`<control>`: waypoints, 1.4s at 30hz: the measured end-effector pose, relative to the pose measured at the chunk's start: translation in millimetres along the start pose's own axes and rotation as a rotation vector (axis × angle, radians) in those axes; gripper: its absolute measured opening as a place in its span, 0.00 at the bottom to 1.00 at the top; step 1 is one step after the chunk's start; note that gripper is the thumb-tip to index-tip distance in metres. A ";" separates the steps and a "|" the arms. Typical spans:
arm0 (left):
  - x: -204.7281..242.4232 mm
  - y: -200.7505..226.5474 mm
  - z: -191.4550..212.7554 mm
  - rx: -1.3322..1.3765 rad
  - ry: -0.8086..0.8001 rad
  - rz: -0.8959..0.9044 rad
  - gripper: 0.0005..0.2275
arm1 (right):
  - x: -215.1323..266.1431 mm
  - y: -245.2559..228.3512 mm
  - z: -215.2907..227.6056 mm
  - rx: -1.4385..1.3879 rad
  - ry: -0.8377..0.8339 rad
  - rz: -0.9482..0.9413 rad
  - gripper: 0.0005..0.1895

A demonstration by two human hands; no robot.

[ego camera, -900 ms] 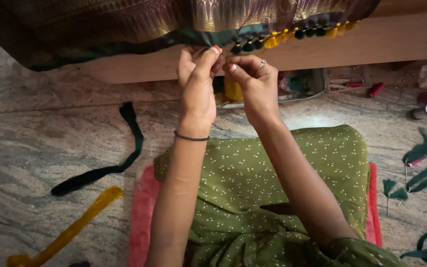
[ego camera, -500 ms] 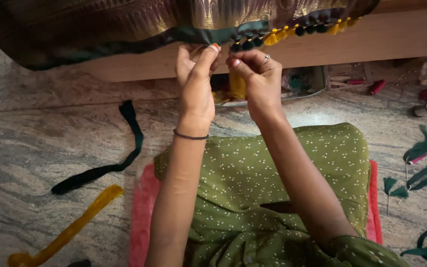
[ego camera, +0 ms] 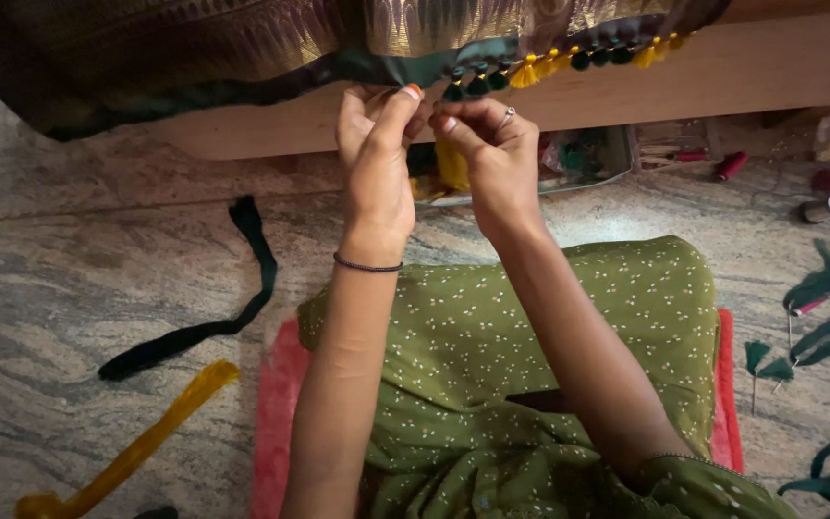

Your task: Attaching and trimming decorative tassels on the edge of a garment.

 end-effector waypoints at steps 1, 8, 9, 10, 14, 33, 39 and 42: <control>0.5 -0.1 0.0 0.001 0.001 0.000 0.09 | 0.4 0.2 0.1 0.000 -0.001 -0.001 0.04; -1.8 -2.7 2.6 0.013 0.009 0.024 0.09 | -0.6 1.9 -0.9 -0.024 0.011 -0.006 0.04; -2.1 -3.2 3.4 0.013 0.007 0.024 0.09 | -0.5 1.5 -1.3 -0.024 0.015 -0.011 0.04; -2.0 -2.5 3.1 0.013 0.007 0.024 0.09 | -0.3 0.4 -1.9 -0.024 0.015 -0.011 0.04; -0.7 -0.5 1.4 0.011 0.002 0.025 0.09 | 0.2 -0.5 -2.7 -0.021 0.008 -0.004 0.04; 3.9 1.3 -2.4 0.042 0.017 0.050 0.09 | 2.8 0.9 -0.9 -0.056 0.023 -0.019 0.04; 0.8 -6.3 1.3 0.043 0.007 0.004 0.10 | 0.5 -9.9 -7.6 -0.066 0.014 -0.014 0.04; 0.6 -1.6 -6.0 0.015 0.005 -0.036 0.10 | 0.0 -14.2 -10.0 -0.099 0.029 -0.039 0.04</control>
Point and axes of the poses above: each hand's wrist, its own x-axis away from the middle knuckle, its own z-axis out of the back of the hand, y = z × x, the point moved 5 cm from there along -x, towards the middle knuckle, and after that the axes turned 13 degrees about z, right-handed, at the moved point
